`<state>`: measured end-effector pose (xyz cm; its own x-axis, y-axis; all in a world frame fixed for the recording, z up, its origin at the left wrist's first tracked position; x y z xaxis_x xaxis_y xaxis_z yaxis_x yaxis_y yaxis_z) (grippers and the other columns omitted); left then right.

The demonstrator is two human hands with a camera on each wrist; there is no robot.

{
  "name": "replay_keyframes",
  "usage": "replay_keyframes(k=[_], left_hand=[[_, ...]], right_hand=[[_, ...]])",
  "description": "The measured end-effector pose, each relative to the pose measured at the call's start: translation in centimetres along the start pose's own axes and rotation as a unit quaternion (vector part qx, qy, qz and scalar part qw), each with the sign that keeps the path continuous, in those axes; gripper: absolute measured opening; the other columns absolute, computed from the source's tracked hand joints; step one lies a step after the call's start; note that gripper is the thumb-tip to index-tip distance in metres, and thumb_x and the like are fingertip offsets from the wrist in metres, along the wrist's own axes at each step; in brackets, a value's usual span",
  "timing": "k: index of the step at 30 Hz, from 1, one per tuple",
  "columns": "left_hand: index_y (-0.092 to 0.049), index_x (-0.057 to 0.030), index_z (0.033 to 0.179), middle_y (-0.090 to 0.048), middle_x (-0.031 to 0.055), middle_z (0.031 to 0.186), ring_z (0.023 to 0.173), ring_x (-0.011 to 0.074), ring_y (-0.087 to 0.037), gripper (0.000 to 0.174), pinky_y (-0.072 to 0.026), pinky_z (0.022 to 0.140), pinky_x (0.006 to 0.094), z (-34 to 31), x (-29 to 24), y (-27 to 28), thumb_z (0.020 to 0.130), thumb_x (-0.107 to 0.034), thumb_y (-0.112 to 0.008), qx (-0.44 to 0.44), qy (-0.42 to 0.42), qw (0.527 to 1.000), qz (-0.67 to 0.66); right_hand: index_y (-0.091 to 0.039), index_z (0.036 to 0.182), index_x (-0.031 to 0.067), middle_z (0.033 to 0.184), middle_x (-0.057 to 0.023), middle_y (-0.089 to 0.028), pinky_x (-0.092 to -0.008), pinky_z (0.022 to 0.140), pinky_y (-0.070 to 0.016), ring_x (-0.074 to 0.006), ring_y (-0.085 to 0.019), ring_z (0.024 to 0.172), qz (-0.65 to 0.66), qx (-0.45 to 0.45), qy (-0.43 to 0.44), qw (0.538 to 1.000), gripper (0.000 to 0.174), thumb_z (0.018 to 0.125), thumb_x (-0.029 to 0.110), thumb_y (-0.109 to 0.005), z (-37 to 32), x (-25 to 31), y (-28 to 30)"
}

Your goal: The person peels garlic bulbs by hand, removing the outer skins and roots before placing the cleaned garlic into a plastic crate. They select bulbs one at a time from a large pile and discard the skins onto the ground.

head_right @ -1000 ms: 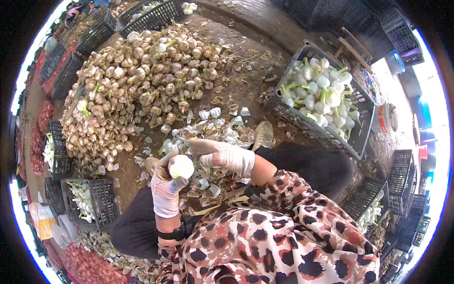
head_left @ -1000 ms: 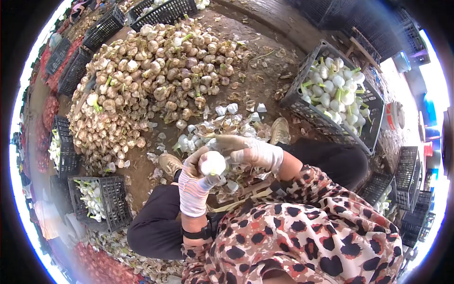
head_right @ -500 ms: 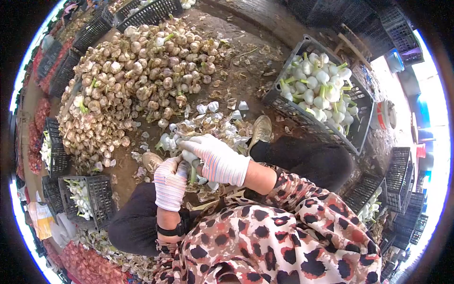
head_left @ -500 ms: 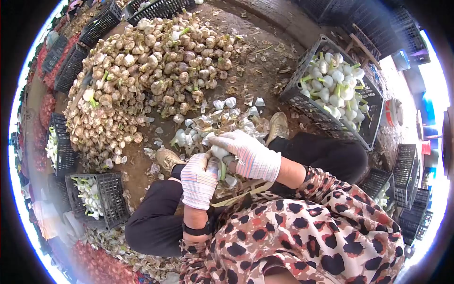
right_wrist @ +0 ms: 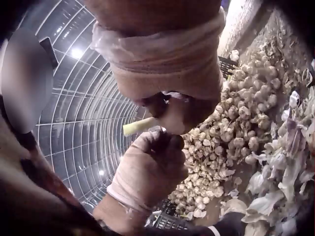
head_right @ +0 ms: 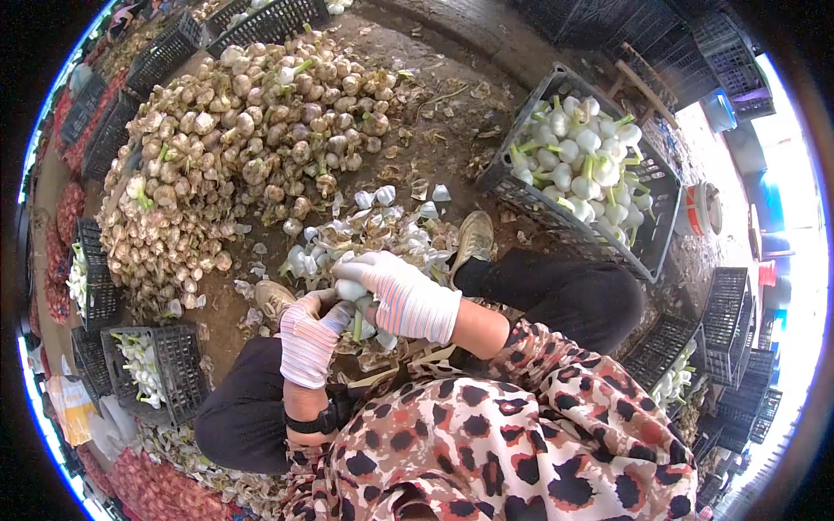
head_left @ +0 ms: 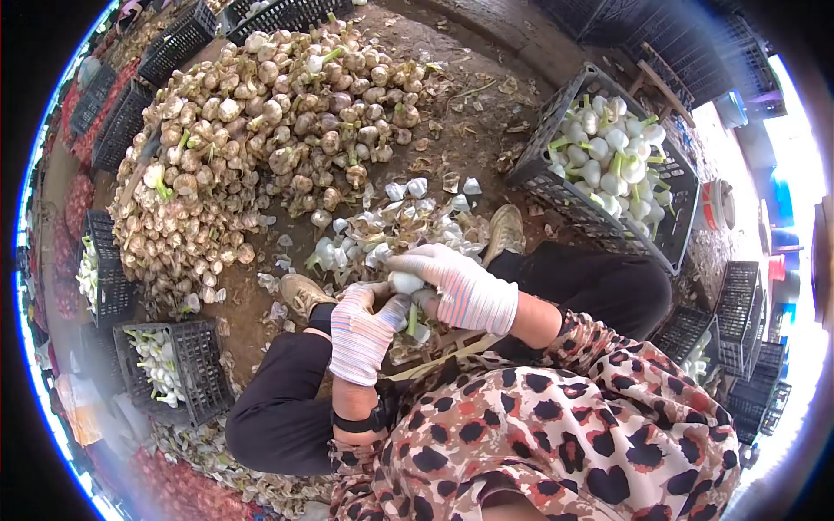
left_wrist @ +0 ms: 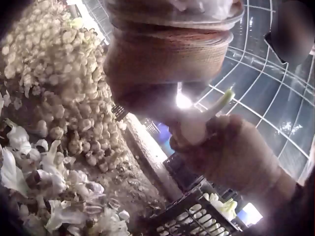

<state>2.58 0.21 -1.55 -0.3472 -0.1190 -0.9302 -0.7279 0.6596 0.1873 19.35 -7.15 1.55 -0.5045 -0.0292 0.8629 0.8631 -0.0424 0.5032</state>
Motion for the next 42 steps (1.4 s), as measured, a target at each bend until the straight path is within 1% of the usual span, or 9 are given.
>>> replay_keyframes(k=[6, 13, 21, 22, 25, 28, 34, 38, 42], left_hand=[[-0.071, 0.0035, 0.091, -0.069, 0.0182, 0.078, 0.069, 0.0277, -0.065, 0.015, -0.0503, 0.066, 0.0348, 0.1, -1.0, -0.2, 0.085, -0.010, -0.070, 0.003, -0.062, 0.979, 0.192], [-0.067, 0.0016, 0.090, -0.064, 0.0016, 0.076, 0.061, 0.0069, -0.056, 0.008, -0.0453, 0.055, 0.0240, 0.4, 0.9, 0.5, 0.087, -0.003, -0.062, -0.101, 0.012, 0.990, -0.102], [-0.068, -0.0003, 0.091, -0.064, 0.0025, 0.077, 0.066, 0.0085, -0.057, 0.010, -0.0459, 0.059, 0.0264, 0.7, 2.0, 0.2, 0.092, -0.007, -0.061, -0.133, -0.016, 0.991, -0.023], [-0.066, -0.0006, 0.091, -0.062, 0.0017, 0.074, 0.063, 0.0079, -0.054, 0.009, -0.0435, 0.055, 0.0256, 1.0, 2.5, 0.7, 0.092, -0.006, -0.059, -0.170, 0.028, 0.983, -0.062], [-0.065, -0.0038, 0.094, -0.063, 0.0049, 0.076, 0.054, 0.0102, -0.052, 0.014, -0.0393, 0.043, 0.0250, 2.8, 6.4, 3.5, 0.093, -0.010, -0.053, -0.284, 0.136, 0.915, -0.253], [-0.067, -0.0018, 0.097, -0.066, 0.0080, 0.081, 0.062, 0.0142, -0.063, 0.021, -0.0490, 0.049, 0.0258, 3.4, 8.8, 6.1, 0.094, -0.017, -0.054, -0.329, 0.225, 0.834, -0.381], [-0.066, 0.0000, 0.122, -0.070, 0.0056, 0.095, 0.093, 0.0164, -0.066, 0.038, -0.0546, 0.083, 0.0310, 1.4, 0.1, 0.3, 0.098, -0.030, -0.066, -0.061, -0.057, 0.952, -0.295], [-0.068, 0.0005, 0.111, -0.070, 0.0045, 0.093, 0.083, 0.0104, -0.063, 0.020, -0.0521, 0.074, 0.0251, 2.2, 2.7, 1.0, 0.097, -0.014, -0.067, -0.047, -0.126, 0.991, -0.019], [-0.065, -0.0017, 0.101, -0.069, 0.0043, 0.088, 0.074, 0.0083, -0.060, 0.014, -0.0485, 0.064, 0.0237, 2.3, 3.6, -0.6, 0.100, -0.012, -0.057, -0.077, 0.025, 0.990, -0.112]], right_hand=[[-0.055, 0.136, 0.0034, 0.124, -0.0194, -0.062, -0.0449, 0.102, -0.0461, -0.0399, -0.058, 0.116, 0.000, 0.026, 0.028, 0.999, 0.066, 0.071, -0.002, -0.067, 0.0, -0.2, 0.0], [-0.052, 0.145, 0.0077, 0.127, -0.0092, -0.063, -0.0331, 0.101, -0.0460, -0.0166, -0.059, 0.114, 0.431, 0.052, -0.212, 0.875, 0.060, 0.086, 0.010, -0.060, -0.6, -0.8, -0.3], [-0.035, 0.154, 0.0039, 0.117, -0.0055, -0.065, -0.0266, 0.086, -0.0503, -0.0126, -0.061, 0.097, 0.195, 0.124, -0.349, 0.908, 0.070, 0.089, 0.009, -0.059, 1.0, 0.0, -1.2], [-0.039, 0.151, 0.0043, 0.106, -0.0055, -0.067, -0.0261, 0.066, -0.0504, -0.0122, -0.060, 0.074, 0.329, 0.048, -0.235, 0.913, 0.067, 0.087, 0.007, -0.058, 1.5, -1.8, -3.0], [-0.041, 0.149, 0.0034, 0.093, -0.0042, -0.066, -0.0232, 0.049, -0.0407, -0.0079, -0.048, 0.056, 0.629, 0.136, -0.265, 0.718, 0.066, 0.085, 0.006, -0.057, -0.3, -1.4, -2.8], [-0.047, 0.141, 0.0005, 0.081, -0.0029, -0.059, -0.0200, 0.043, -0.0329, -0.0046, -0.039, 0.050, 0.723, 0.118, -0.212, 0.647, 0.057, 0.088, 0.015, -0.063, -0.3, -2.1, -3.5], [-0.057, 0.126, 0.0024, 0.065, -0.0009, -0.047, -0.0262, 0.042, -0.0359, -0.0085, -0.036, 0.046, 0.878, 0.211, -0.127, 0.410, 0.037, 0.093, 0.020, -0.059, -0.4, -4.3, -4.4], [-0.054, 0.136, 0.0019, 0.088, -0.0030, -0.062, -0.0266, 0.050, -0.0456, -0.0087, -0.052, 0.060, 0.744, 0.110, -0.304, 0.585, 0.043, 0.094, 0.013, -0.058, -1.1, -6.0, -3.6], [-0.047, 0.146, 0.0009, 0.102, -0.0010, -0.066, -0.0197, 0.057, -0.0460, -0.0055, -0.057, 0.070, 0.631, 0.036, -0.346, 0.693, 0.052, 0.096, 0.010, -0.057, -0.8, -3.8, -1.7]])
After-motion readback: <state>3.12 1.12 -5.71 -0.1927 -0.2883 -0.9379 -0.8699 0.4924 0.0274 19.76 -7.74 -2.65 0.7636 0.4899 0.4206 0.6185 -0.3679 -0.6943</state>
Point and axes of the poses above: each hand's wrist, its own z-axis towards the middle knuckle, its own y-axis out of the back of the hand, x = y × z, the point moved 3 cm from there along z, towards the middle knuckle
